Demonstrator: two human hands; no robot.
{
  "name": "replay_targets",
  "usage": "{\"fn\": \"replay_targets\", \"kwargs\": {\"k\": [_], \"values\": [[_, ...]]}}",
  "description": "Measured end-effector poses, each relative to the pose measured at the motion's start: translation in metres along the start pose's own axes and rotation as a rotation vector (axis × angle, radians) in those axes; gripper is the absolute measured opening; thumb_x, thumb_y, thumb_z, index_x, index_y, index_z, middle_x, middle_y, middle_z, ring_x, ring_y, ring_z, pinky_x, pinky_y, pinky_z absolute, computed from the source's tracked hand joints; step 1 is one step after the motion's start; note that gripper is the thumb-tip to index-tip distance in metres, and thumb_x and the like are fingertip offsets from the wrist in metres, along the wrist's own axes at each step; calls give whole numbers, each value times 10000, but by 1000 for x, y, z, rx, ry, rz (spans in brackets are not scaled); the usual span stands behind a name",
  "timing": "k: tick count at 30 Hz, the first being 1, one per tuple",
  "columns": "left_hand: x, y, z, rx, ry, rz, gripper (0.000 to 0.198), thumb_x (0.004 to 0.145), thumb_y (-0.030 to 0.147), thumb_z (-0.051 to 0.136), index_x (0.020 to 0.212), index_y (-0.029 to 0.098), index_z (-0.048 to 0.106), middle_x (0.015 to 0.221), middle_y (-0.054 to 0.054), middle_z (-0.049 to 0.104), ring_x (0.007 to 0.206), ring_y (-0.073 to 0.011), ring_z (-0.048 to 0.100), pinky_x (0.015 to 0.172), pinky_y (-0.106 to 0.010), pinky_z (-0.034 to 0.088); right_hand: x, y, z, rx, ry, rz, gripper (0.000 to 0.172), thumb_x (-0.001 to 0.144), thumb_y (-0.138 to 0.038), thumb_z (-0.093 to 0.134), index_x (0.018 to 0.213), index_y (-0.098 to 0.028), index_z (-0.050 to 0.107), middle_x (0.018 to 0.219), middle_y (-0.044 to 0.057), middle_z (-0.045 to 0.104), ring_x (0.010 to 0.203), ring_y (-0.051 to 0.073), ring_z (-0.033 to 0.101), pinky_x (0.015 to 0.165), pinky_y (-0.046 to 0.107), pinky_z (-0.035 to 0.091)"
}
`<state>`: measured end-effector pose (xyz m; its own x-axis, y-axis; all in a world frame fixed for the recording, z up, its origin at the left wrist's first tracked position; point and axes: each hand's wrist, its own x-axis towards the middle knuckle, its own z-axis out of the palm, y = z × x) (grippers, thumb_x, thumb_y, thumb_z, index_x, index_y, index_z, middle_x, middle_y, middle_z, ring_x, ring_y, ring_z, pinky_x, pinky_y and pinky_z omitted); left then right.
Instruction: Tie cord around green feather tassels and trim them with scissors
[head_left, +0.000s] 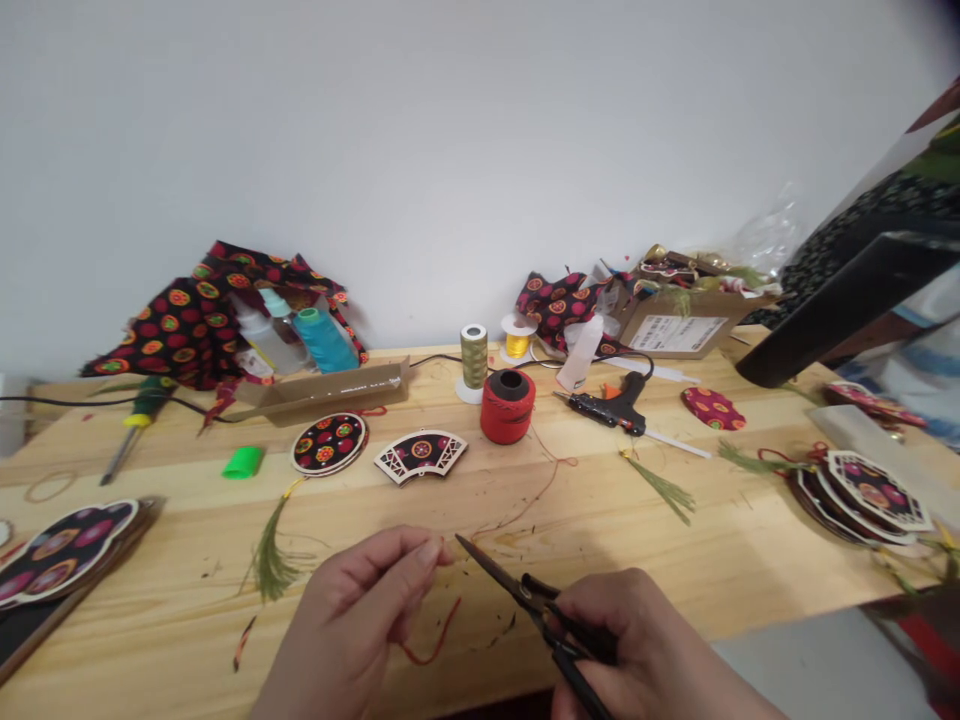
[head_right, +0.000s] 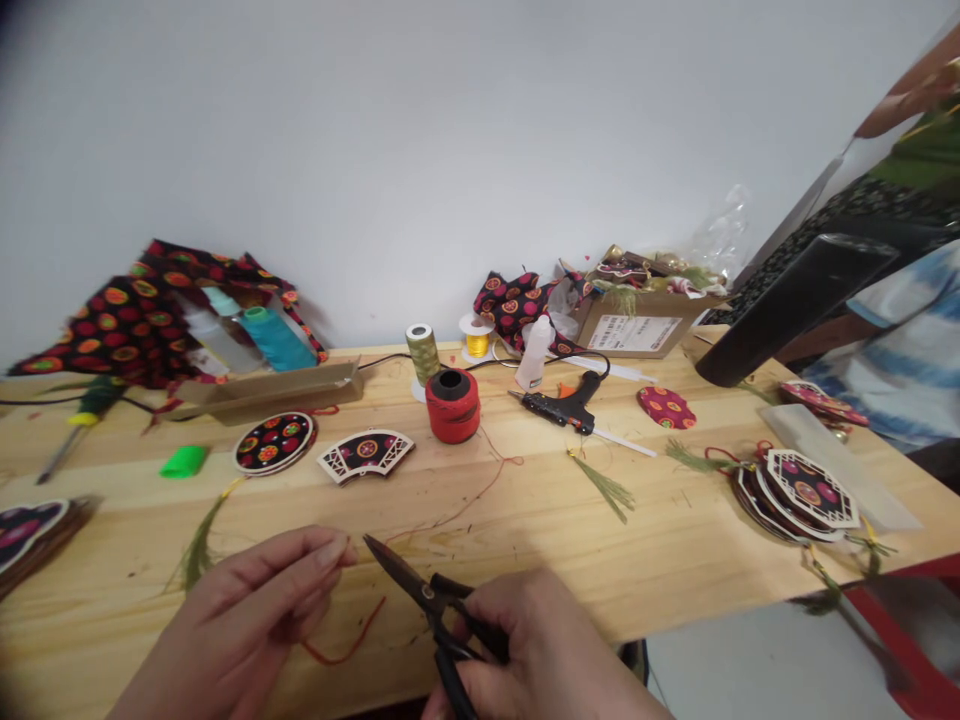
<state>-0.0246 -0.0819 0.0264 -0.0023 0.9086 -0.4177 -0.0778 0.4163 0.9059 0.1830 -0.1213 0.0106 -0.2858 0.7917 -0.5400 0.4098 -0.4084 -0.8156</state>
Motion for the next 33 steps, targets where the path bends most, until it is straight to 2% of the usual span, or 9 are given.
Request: {"fn": "replay_targets", "kwargs": {"k": [6, 11, 14, 17, 20, 22, 26, 29, 33], "values": [[7, 1, 1, -43, 20, 53, 251, 662, 381, 729, 781, 160, 729, 480, 51, 463, 459, -69, 300, 409, -171, 233, 1, 5, -6, 133, -112, 46, 114, 685, -228, 641, 684, -121, 681, 493, -46, 539, 435, 39, 422, 389, 150, 229], [6, 2, 11, -78, -147, 43, 217, 730, 365, 679, 687, 152, 679, 592, 1, 605, 432, -47, 277, 403, -181, 210, 1, -8, -9, 255, -232, 61, 145, 643, -255, 674, 637, -111, 673, 494, -46, 490, 452, 36, 377, 411, 152, 225], [7, -4, 12, -71, -190, 36, 243, 730, 381, 681, 642, 160, 633, 497, 43, 515, 425, -47, 306, 396, -162, 212, -4, -11, -13, 301, -219, 55, 258, 636, -378, 680, 664, -122, 668, 485, -42, 492, 434, 47, 385, 412, 159, 246], [10, -9, 11, -100, -72, 53, 212, 695, 356, 716, 662, 164, 633, 492, 65, 446, 457, -48, 340, 417, -136, 247, -12, -9, -25, 118, -50, -9, 347, 667, -473, 633, 754, -139, 657, 508, -26, 535, 454, 81, 443, 436, 185, 282], [14, -8, 11, -147, 19, 36, 193, 666, 336, 733, 693, 165, 647, 516, 64, 451, 453, -43, 310, 407, -128, 237, -16, -3, -41, -390, 325, -13, 317, 711, -475, 594, 704, -159, 627, 604, 25, 612, 539, 151, 535, 499, 241, 336], [14, -6, 11, -161, 22, 14, 194, 671, 342, 724, 699, 165, 649, 504, 66, 441, 445, -44, 286, 397, -127, 220, -13, 3, -48, -705, 537, 83, 311, 765, -457, 531, 710, -164, 619, 684, 76, 659, 609, 220, 601, 556, 296, 390], [13, -4, 13, -143, -32, 27, 179, 708, 338, 693, 691, 168, 642, 478, 69, 421, 452, -53, 279, 412, -132, 222, -4, 14, -50, -928, 649, 197, 276, 813, -371, 465, 813, -149, 630, 770, 129, 697, 696, 292, 667, 607, 358, 468], [13, -5, 13, -123, -62, 48, 165, 744, 326, 664, 696, 170, 637, 477, 70, 414, 457, -55, 278, 422, -137, 219, -1, 17, -52, -942, 683, 36, 233, 798, -327, 493, 841, -155, 644, 739, 100, 693, 641, 261, 666, 575, 346, 496], [14, -1, 15, -95, -98, 29, 179, 763, 334, 644, 706, 165, 632, 497, 64, 430, 456, -50, 290, 419, -136, 209, 3, 3, -47, -871, 776, -394, 177, 793, -257, 525, 828, -177, 678, 829, 93, 686, 767, 247, 646, 668, 358, 511]]}}
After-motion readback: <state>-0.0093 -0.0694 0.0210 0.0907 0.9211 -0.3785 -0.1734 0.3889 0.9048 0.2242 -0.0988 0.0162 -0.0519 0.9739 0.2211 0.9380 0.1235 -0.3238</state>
